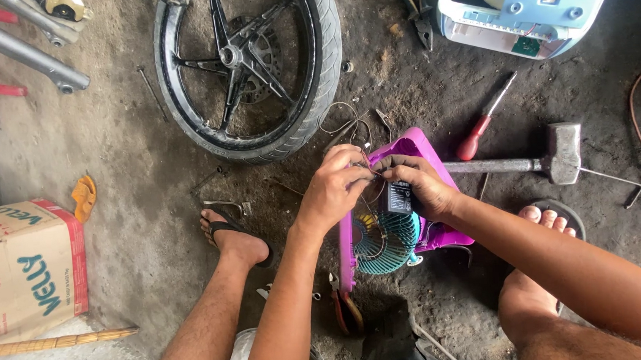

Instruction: The person disassembles a purple portable fan, removes the casing to access the internal components, and manipulates the wiring and circuit board. They then reassemble the fan casing.

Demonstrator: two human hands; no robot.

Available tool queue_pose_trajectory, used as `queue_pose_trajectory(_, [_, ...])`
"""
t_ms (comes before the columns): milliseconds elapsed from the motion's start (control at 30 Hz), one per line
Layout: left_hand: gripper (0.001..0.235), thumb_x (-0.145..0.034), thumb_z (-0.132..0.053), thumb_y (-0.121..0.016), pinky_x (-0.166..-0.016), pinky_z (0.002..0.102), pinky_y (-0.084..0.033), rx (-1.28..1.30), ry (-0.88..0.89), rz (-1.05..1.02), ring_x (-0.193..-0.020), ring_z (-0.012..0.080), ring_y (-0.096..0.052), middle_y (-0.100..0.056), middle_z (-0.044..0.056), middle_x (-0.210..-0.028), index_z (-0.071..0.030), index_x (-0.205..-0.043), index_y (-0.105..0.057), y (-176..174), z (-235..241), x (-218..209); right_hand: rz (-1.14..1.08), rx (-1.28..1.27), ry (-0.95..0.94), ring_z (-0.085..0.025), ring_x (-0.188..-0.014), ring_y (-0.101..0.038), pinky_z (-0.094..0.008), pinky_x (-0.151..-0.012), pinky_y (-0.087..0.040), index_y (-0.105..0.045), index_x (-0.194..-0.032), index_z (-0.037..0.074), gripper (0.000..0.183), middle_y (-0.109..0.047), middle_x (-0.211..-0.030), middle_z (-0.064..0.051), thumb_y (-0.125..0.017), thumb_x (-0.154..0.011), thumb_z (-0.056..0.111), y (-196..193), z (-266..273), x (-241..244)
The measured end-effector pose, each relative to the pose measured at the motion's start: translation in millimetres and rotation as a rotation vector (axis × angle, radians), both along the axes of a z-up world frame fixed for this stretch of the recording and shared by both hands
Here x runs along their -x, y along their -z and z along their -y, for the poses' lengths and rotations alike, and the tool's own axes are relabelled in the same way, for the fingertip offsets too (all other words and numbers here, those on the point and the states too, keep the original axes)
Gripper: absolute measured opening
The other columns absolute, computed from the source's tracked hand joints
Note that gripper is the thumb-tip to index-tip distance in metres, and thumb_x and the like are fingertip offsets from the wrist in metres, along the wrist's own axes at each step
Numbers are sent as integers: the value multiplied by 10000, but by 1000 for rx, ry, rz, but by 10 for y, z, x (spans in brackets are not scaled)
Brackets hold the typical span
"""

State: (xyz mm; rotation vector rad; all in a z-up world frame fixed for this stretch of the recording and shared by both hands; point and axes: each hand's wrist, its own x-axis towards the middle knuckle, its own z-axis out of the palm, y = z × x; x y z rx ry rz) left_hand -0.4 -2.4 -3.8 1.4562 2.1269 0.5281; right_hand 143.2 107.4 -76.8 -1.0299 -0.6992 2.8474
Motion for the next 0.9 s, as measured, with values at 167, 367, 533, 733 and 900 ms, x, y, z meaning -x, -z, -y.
queue_pose_trajectory(167, [112,-773,15,-821,-1041,389,-519,-43,21,-11,-1169,253,-612,-651,66,-949,-66,-835,-775,-9,-6,-1,-2,-18,-8,-181,-578,-624,-296,-504,-554,-692,-961,-65,316,-593,-679,-127,-673,-726,146,59,28,4])
queue_pose_trajectory(367, [108,-779,16,-811,-1055,394,-507,-35,7,3,-1175,259,-607,-658,79,-956,-73,-831,-777,53,37,12,13,-42,3,-188,-622,-635,-295,-537,-552,-705,-959,-55,303,-620,-721,-138,-683,-715,124,7,15,-4])
queue_pose_trajectory(533, [119,-769,26,-813,-1052,391,-507,-70,17,-6,-1157,253,-614,-650,66,-936,-81,-813,-783,42,14,20,29,-83,15,-169,-665,-630,-281,-573,-543,-715,-973,-41,281,-620,-763,-119,-672,-739,109,-108,12,-9])
queue_pose_trajectory(733, [122,-760,38,-813,-1035,393,-518,-106,-17,33,-1146,253,-620,-657,57,-934,-73,-789,-770,56,14,1,21,-124,27,-160,-667,-630,-274,-573,-539,-723,-943,-17,235,-626,-745,-105,-685,-750,113,73,73,11])
queue_pose_trajectory(900, [123,-751,39,-819,-1032,388,-522,-106,-26,32,-1144,246,-619,-654,51,-931,-69,-778,-768,43,3,-5,19,-134,31,-167,-659,-639,-282,-570,-545,-725,-933,-17,231,-637,-727,-110,-698,-739,106,42,79,23])
